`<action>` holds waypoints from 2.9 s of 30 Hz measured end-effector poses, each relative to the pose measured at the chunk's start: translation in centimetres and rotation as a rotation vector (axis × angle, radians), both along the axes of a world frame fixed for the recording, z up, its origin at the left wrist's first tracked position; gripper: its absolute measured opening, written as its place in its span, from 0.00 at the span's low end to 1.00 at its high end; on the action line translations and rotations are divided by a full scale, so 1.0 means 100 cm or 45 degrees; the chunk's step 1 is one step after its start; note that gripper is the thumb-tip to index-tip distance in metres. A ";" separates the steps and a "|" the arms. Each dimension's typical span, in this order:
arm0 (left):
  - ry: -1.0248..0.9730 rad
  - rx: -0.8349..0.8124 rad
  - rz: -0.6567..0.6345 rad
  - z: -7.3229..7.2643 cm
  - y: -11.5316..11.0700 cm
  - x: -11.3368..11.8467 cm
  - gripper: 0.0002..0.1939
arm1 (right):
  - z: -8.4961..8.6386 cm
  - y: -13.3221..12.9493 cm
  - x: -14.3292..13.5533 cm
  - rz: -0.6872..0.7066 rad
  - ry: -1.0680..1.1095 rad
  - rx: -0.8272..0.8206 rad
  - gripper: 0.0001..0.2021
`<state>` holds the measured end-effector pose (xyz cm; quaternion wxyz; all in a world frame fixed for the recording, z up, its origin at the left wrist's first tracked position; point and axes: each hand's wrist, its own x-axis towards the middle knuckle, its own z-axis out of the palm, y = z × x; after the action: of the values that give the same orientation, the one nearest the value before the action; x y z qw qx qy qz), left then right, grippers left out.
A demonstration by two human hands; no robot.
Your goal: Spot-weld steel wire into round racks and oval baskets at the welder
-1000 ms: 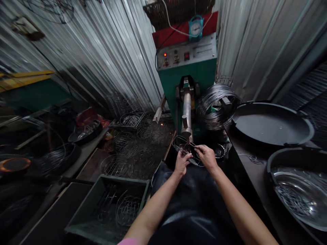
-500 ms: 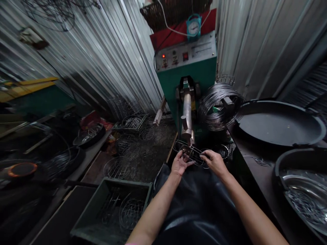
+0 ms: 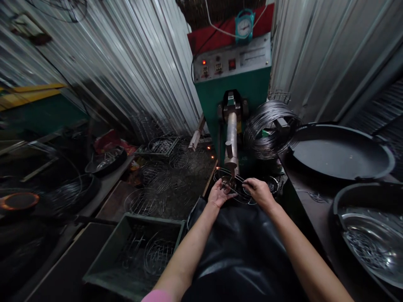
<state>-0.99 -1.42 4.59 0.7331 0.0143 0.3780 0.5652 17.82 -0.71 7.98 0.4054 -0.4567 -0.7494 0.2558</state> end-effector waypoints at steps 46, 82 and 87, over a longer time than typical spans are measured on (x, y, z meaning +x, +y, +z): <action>0.779 0.554 0.138 -0.009 -0.009 0.006 0.27 | -0.007 -0.025 -0.006 -0.166 0.214 -0.012 0.13; 0.990 0.254 0.173 -0.009 -0.038 -0.007 0.27 | -0.030 -0.028 0.046 -0.227 0.197 -0.399 0.21; 1.695 1.079 -0.021 0.020 -0.056 0.020 0.26 | -0.084 -0.039 0.050 -0.207 -0.036 -0.222 0.37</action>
<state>0.99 -7.06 6.55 0.2890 0.6306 0.4897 0.5282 22.77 -4.64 -0.40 0.3731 -0.5531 -0.6904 0.2797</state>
